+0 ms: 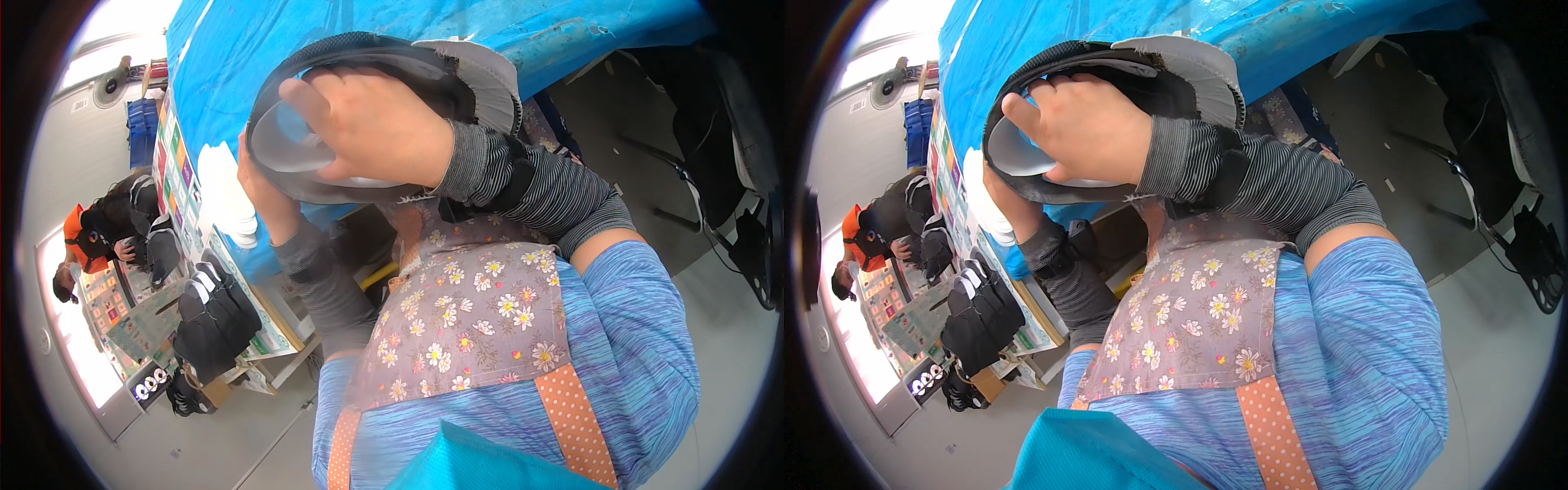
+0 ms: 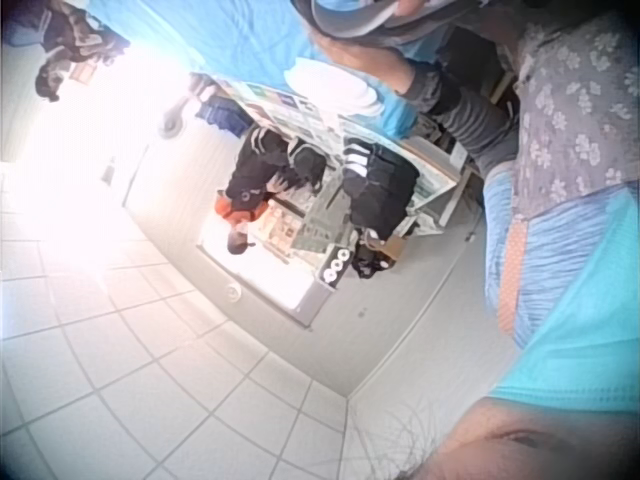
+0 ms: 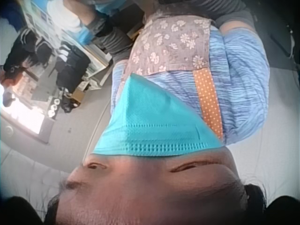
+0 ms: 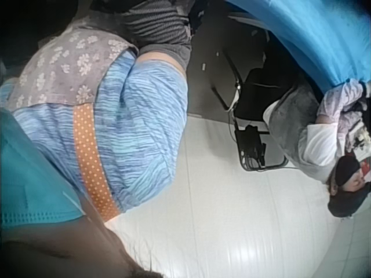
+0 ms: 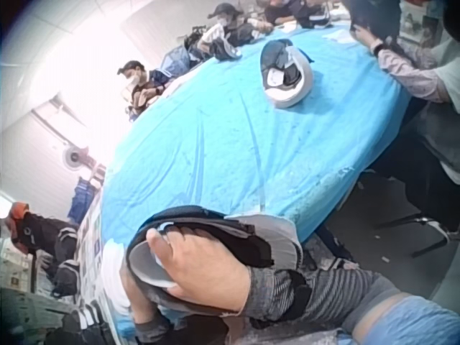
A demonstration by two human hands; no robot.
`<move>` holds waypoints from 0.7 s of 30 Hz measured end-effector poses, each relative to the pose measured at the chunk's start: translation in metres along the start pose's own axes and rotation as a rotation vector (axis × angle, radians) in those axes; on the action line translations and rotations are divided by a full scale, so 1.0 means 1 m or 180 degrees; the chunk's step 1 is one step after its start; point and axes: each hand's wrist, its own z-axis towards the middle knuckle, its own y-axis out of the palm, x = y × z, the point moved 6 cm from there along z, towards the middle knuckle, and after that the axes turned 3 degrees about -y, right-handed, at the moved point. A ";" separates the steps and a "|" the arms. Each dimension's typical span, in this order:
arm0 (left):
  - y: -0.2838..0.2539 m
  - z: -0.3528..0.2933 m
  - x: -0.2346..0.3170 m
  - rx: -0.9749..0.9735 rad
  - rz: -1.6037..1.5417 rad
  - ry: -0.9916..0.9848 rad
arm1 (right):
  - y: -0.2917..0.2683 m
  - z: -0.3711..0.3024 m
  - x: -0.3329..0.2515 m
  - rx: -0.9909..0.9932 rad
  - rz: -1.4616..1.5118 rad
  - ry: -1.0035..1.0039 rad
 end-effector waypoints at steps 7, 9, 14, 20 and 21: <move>0.001 -0.003 0.019 0.0165 -0.0533 -0.0248 | 0.004 -0.001 0.000 -0.0003 0.0058 -0.0082; -0.010 -0.003 0.022 -0.0091 -0.0414 -0.0142 | 0.004 -0.001 0.000 -0.0050 0.0057 -0.0082; -0.010 -0.006 0.051 -0.0546 0.0706 0.0167 | 0.008 -0.001 -0.004 -0.0146 0.0047 -0.0089; -0.010 -0.007 0.061 -0.0197 0.1057 0.0078 | 0.009 0.000 -0.005 -0.0222 0.0292 -0.0094; -0.009 -0.007 0.062 -0.0122 0.1156 0.0082 | 0.010 -0.001 -0.004 -0.0240 0.0309 -0.0085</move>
